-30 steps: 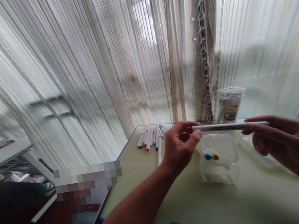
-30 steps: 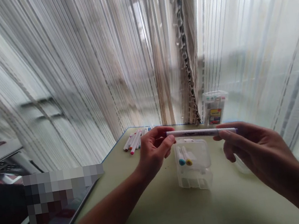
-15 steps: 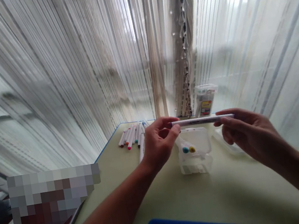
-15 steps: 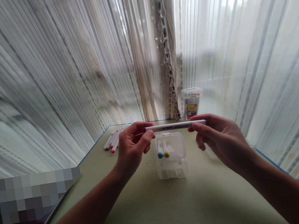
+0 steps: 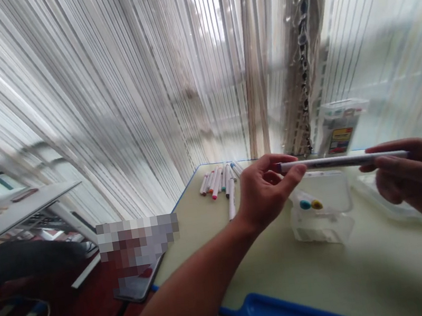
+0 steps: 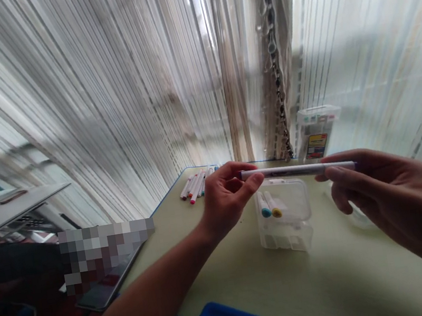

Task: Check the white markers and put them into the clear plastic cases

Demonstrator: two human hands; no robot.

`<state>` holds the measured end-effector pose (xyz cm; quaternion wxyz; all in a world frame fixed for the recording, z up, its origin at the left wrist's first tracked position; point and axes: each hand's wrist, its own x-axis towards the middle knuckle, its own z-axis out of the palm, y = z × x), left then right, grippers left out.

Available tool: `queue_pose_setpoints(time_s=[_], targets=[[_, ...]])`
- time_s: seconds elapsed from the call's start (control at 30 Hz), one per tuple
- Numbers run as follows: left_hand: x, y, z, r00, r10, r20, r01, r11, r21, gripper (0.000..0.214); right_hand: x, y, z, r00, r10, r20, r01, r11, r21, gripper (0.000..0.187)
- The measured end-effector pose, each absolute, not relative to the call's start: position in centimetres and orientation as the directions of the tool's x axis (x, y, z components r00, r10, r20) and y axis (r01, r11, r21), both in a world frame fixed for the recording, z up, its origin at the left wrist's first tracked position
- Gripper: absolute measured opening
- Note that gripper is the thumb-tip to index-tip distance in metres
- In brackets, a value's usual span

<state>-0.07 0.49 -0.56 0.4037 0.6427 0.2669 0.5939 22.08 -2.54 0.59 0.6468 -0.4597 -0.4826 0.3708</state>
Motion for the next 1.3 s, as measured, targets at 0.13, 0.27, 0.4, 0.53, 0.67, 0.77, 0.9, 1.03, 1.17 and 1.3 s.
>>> queue_pose_setpoints(time_s=[0.13,0.27,0.4,0.53,0.67,0.77,0.9,1.03,1.17,1.3], targets=[[-0.06,0.48,-0.48,0.147,0.826,0.544,-0.125,-0.53,0.839,0.031,22.02,-2.69,0.7,0.223,0.929,0.294,-0.056,0.314,-0.948,0.041],[-0.09,0.59,-0.59,0.148,0.827,0.543,-0.137,-0.526,0.839,0.032,22.03,-2.52,0.65,0.21,0.926,0.314,-0.046,0.33,-0.943,0.036],[-0.11,0.72,-0.83,0.152,0.824,0.546,-0.132,-0.53,0.838,0.032,21.93,-2.53,0.75,0.212,0.925,0.317,-0.035,0.331,-0.943,0.04],[-0.14,0.84,-0.98,0.147,0.825,0.546,-0.115,-0.534,0.838,0.032,22.03,-2.59,0.77,0.195,0.931,0.308,-0.032,0.32,-0.947,0.042],[-0.18,0.8,-0.86,0.151,0.817,0.557,-0.118,-0.544,0.83,0.03,22.1,-2.53,0.59,0.197,0.927,0.319,-0.058,0.336,-0.94,0.037],[-0.23,0.57,-0.54,0.155,0.81,0.566,-0.116,-0.554,0.824,0.03,21.91,-2.53,0.67,0.177,0.925,0.336,-0.109,0.357,-0.928,0.03],[-0.36,0.42,-0.15,0.137,0.807,0.574,-0.069,-0.57,0.818,0.027,21.75,-2.37,0.95,0.125,0.928,0.35,-0.141,0.366,-0.92,0.032],[-0.11,0.14,-0.08,0.14,0.812,0.567,-0.068,-0.563,0.823,0.028,21.83,-2.75,1.07,0.155,0.928,0.34,-0.114,0.358,-0.927,0.028],[0.06,0.43,-0.4,0.15,0.81,0.567,-0.052,-0.567,0.822,0.031,22.11,-2.74,0.76,0.223,0.919,0.326,-0.073,0.349,-0.934,0.027],[-0.03,0.57,-0.56,0.146,0.816,0.56,-0.053,-0.558,0.828,0.031,22.43,-2.36,0.32,0.187,0.927,0.324,-0.103,0.347,-0.932,0.026]])
